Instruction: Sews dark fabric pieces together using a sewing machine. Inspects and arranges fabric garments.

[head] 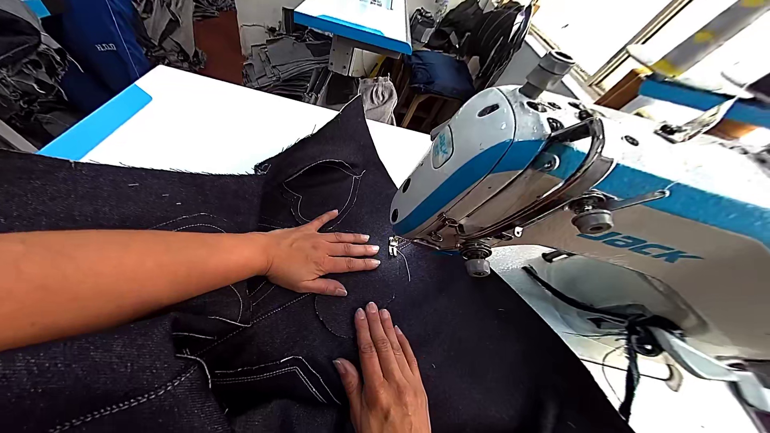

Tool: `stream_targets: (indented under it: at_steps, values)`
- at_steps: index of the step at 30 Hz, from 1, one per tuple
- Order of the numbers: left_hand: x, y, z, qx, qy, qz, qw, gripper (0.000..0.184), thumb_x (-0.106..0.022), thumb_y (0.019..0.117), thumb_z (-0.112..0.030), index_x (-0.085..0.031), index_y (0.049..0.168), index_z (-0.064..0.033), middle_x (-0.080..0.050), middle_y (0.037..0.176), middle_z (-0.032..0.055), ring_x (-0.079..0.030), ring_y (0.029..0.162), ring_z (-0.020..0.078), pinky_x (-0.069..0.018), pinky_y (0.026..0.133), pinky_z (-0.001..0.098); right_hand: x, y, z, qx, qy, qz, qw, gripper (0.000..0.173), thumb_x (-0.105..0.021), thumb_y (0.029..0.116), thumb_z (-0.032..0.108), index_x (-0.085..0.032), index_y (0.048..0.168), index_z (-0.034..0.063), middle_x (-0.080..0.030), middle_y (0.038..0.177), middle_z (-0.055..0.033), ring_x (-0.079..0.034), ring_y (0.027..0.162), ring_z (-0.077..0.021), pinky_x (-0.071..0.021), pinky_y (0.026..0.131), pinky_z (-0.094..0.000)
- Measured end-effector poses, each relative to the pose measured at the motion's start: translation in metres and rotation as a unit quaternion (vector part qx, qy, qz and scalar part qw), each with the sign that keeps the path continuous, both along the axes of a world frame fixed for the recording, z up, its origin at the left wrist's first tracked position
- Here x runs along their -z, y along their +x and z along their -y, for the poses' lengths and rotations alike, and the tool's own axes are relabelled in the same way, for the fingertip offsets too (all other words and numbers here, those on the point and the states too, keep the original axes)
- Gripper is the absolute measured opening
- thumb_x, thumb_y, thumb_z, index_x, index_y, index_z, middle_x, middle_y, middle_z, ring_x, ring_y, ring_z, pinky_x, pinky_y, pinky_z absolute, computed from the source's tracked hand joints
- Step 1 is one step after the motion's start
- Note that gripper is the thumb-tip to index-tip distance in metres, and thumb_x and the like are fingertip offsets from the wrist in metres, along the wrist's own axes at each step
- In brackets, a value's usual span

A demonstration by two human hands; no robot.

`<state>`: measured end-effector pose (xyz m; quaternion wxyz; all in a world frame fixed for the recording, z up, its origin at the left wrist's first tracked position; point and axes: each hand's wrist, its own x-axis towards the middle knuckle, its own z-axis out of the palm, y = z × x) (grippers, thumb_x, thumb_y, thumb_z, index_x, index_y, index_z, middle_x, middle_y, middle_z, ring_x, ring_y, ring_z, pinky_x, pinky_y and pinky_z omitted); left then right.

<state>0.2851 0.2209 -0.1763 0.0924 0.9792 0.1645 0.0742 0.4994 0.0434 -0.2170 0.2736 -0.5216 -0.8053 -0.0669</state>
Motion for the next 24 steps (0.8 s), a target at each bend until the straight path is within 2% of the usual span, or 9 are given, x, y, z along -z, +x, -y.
stream_targets:
  at_steps: [11,24]
  values:
    - [-0.0002,-0.0015,-0.0062,0.013,0.013,-0.006,1.000,0.062,-0.034,0.1063,-0.052,-0.038,0.160,-0.0218,-0.032,0.167,-0.0010,-0.021,0.158,0.0234,-0.0065,0.122,0.0693,-0.0022,-0.0019,-0.0006,-0.002,-0.013,-0.001,1.000,0.070,-0.038,0.1056,0.056,-0.063,0.137,-0.0013,-0.062,0.142,-0.0163,-0.060,0.133,-0.0317,-0.0442,0.113,-0.0447]
    - [-0.0002,-0.0013,-0.0029,0.000,0.005,-0.008,1.000,0.062,-0.033,0.1062,-0.052,-0.037,0.160,-0.0222,-0.031,0.168,-0.0009,-0.019,0.158,0.0234,-0.0055,0.122,0.0700,-0.0041,0.0010,-0.0016,-0.008,-0.018,-0.001,1.000,0.070,-0.037,0.1060,0.055,-0.063,0.138,-0.0008,-0.062,0.142,-0.0159,-0.059,0.134,-0.0314,-0.0437,0.113,-0.0443]
